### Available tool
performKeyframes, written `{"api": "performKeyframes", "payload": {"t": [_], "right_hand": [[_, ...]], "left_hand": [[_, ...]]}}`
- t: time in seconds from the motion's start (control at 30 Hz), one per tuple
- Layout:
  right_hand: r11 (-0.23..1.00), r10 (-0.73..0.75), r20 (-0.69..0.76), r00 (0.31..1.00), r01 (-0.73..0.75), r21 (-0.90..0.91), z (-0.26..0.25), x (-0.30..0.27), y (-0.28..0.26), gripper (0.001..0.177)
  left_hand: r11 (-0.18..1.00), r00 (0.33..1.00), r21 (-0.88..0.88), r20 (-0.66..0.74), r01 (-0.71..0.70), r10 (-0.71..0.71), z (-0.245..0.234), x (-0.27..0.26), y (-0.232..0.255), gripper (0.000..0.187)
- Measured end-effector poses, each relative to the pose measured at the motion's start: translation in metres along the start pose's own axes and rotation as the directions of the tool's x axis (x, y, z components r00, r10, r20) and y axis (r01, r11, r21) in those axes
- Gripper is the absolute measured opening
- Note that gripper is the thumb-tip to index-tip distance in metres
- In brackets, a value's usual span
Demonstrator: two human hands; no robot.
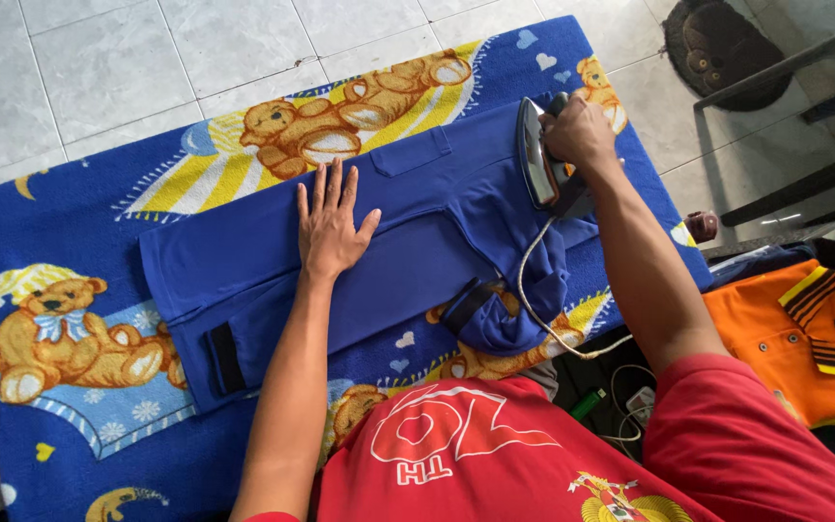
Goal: The person irons a blue shirt on a table, smoothing the fabric and running an iron over the sleeves and torso.
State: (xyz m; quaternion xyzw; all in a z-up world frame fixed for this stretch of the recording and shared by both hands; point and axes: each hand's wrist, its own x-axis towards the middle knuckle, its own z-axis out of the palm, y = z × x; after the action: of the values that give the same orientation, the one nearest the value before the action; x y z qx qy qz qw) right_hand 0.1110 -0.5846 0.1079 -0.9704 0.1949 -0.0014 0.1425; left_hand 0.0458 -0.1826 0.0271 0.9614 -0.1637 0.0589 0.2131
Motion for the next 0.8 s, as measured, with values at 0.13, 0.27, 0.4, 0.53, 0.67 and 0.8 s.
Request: {"api": "performKeyframes", "payload": {"t": [0.13,0.27,0.4,0.53,0.67,0.8], "right_hand": [[0.997,0.068,-0.028,0.997,-0.067,0.029,0.002,0.009,-0.013,0.053],[0.995,0.095,-0.035,0.995,-0.093,0.033,0.008,0.011,-0.017,0.052],[0.993,0.119,-0.062,0.991,-0.118,0.022,0.016,0.002,-0.015,0.063],[0.991,0.133,-0.086,0.987,-0.134,0.004,0.017,0.004,-0.016,0.061],[0.998,0.058,-0.081,0.995,-0.055,0.034,0.007,0.014,-0.013,0.055],[0.998,0.011,-0.005,1.000,-0.011,0.056,0.002,0.015,-0.010,0.056]], "left_hand": [[1.000,1.000,0.001,0.003,-0.001,0.001,0.002,-0.001,-0.001,0.080],[1.000,1.000,0.009,0.004,0.001,-0.001,0.002,-0.001,-0.001,0.080],[1.000,1.000,0.010,0.004,0.000,0.000,0.003,0.000,-0.002,0.080],[1.000,1.000,0.003,-0.001,-0.002,0.002,0.003,0.000,-0.002,0.080],[1.000,1.000,0.009,-0.006,-0.002,0.002,0.004,-0.001,-0.002,0.080],[1.000,1.000,0.013,0.001,0.006,-0.006,0.004,0.000,-0.002,0.081]]}}
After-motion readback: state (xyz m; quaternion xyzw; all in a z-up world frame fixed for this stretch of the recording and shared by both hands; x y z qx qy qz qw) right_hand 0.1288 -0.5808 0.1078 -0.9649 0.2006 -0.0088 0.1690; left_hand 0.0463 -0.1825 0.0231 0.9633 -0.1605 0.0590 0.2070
